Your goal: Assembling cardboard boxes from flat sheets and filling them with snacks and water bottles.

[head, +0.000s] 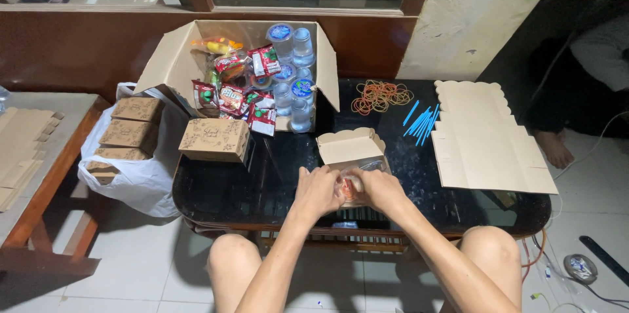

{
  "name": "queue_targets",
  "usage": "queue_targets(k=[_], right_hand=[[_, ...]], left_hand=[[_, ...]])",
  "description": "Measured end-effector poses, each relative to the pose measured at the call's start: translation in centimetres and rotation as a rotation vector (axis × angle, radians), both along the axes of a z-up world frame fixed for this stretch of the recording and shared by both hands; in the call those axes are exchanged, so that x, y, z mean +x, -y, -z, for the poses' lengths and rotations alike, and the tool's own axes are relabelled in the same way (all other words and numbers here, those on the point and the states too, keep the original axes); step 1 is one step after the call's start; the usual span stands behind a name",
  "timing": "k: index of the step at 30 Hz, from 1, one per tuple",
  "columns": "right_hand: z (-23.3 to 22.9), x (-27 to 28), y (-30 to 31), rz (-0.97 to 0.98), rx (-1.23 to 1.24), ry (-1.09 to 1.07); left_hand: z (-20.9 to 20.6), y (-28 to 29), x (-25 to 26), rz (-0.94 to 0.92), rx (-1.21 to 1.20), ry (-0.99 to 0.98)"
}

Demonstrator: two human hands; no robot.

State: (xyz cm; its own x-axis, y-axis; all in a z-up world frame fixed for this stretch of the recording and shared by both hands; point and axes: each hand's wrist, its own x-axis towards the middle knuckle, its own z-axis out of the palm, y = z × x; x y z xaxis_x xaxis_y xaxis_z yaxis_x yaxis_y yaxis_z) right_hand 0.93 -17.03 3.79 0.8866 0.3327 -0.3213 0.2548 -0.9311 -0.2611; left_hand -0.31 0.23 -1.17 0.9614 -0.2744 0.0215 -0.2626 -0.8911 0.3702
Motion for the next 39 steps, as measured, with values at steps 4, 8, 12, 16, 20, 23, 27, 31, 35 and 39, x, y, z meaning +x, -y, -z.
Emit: queue_targets(k=[4,8,12,16,20,23,27,31,35,39], right_hand=[[2.0,0.7,0.2,-0.021,-0.04,0.009],[3.7,1.0,0.7,-0.024,0.0,0.066],[1.4,-0.1,0.2,-0.126,0.022,0.15],[-2.1,-1.1,-0.8,-0.169,0.085,0.116],[-0.9,0.1,-0.6,-0.136,0.119,-0.008],[-1.8,0.2,-0.6,-0.106,0.107,-0.034],[-0.8,0.7,-0.4,-0.084,-0.004,0.007],[1.4,1.2,-0.4,-0.099,0.014,0.019],[1.0,1.0,-0.8,-0.096,0.024,0.06],[1.7,1.0,-0.8,-0.087,0.014,0.076]], left_hand=[[-0.9,0.0,-0.1,0.006,0.034,0.044],[-1.2,0.0,-0.4,0.022,0.051,0.108],[-0.6,-0.2,0.2,0.046,0.038,0.085],[0.4,-0.3,0.3,0.045,0.027,-0.014],[-0.8,-0.2,0.1,-0.031,-0.052,-0.202],[-0.6,0.0,0.4,-0.049,-0.048,-0.227],[-0.2,0.5,1.0,-0.089,-0.043,-0.224],[2.1,0.9,2.3,-0.092,-0.048,-0.235],[4.1,1.3,3.8,-0.107,-0.015,-0.213],[3.7,1.4,3.8,-0.102,-0.006,-0.231]])
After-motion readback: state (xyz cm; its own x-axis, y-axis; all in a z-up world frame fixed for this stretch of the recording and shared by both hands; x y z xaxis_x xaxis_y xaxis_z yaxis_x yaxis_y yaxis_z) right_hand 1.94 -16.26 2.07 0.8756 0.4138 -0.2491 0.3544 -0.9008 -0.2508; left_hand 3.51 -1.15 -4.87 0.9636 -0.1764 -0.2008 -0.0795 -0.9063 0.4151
